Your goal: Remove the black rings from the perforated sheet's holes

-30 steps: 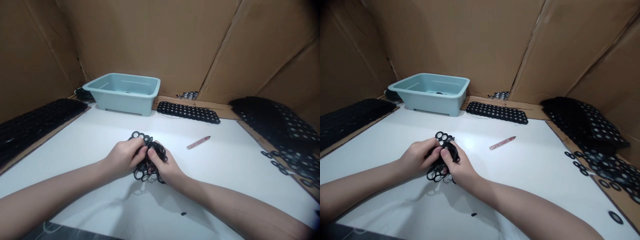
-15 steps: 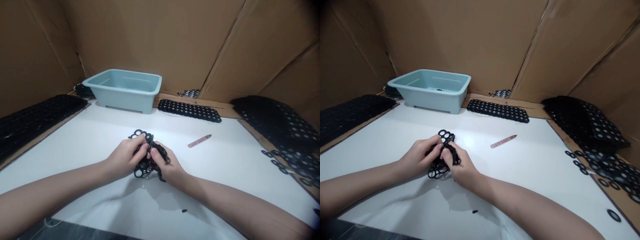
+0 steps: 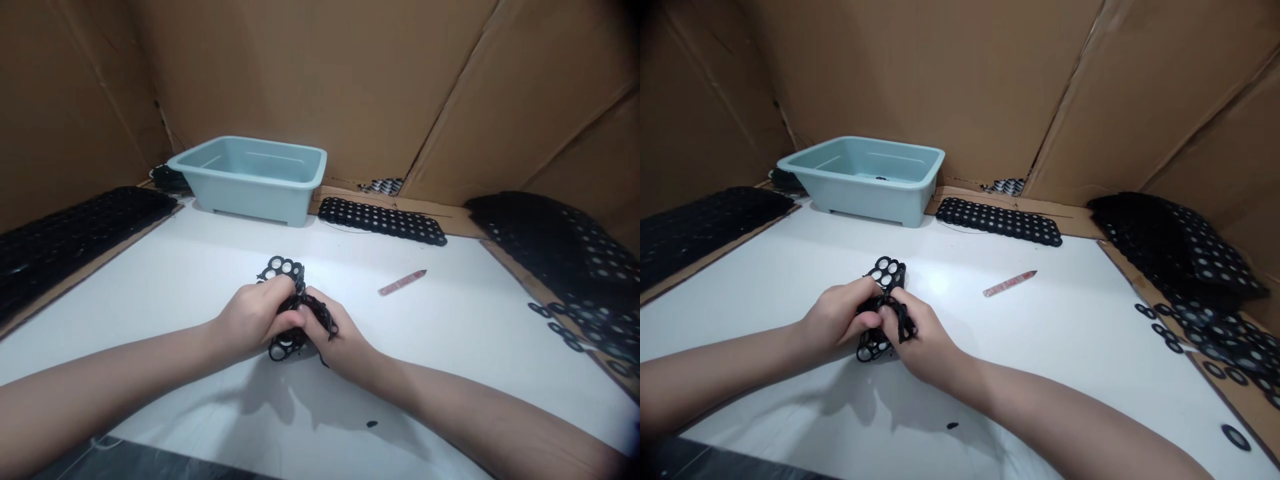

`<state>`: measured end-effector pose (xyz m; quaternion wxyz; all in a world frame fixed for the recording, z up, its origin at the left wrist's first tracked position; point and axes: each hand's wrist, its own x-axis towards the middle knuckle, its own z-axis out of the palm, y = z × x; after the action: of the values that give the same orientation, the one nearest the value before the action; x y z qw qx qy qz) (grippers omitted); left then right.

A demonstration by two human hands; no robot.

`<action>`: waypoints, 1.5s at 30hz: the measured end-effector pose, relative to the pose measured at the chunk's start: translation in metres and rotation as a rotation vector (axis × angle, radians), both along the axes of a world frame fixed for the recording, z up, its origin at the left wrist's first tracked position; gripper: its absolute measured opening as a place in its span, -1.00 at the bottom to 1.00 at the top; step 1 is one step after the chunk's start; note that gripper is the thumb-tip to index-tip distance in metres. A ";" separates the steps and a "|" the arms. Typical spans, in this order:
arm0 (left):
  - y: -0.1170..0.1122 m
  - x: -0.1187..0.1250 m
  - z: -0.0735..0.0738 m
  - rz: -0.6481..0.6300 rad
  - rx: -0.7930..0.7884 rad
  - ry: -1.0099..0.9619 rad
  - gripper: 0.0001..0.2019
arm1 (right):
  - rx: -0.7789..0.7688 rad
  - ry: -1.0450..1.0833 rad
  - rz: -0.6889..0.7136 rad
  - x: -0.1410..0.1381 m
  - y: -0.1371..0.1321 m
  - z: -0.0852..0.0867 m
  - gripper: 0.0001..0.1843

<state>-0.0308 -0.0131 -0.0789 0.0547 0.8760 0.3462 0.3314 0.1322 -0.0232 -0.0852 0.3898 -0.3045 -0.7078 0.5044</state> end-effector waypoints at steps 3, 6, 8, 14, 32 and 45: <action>-0.001 0.002 0.001 0.002 0.021 0.041 -0.66 | -0.025 0.021 -0.016 -0.001 0.000 0.000 -0.83; 0.003 0.001 0.013 0.108 -0.201 -0.019 -0.74 | -0.136 0.112 -0.031 -0.003 0.001 0.001 -0.79; 0.011 -0.005 0.024 0.256 -0.277 -0.159 -0.74 | -0.287 0.205 -0.109 -0.003 0.004 0.000 -0.72; 0.031 -0.017 0.032 0.524 -0.200 -0.338 -0.72 | -0.648 0.303 -0.349 0.000 0.018 -0.002 -0.64; 0.019 0.000 0.009 0.363 -0.323 -0.171 -0.70 | -0.739 0.309 -0.211 -0.001 0.017 0.000 -0.89; 0.018 0.005 0.002 0.332 -0.490 -0.186 -0.70 | -0.720 0.264 -0.219 -0.002 0.017 0.004 -0.88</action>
<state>-0.0262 0.0045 -0.0765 0.2409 0.7341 0.5476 0.3213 0.1307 -0.0062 -0.0812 0.3973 -0.4279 -0.3930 0.7104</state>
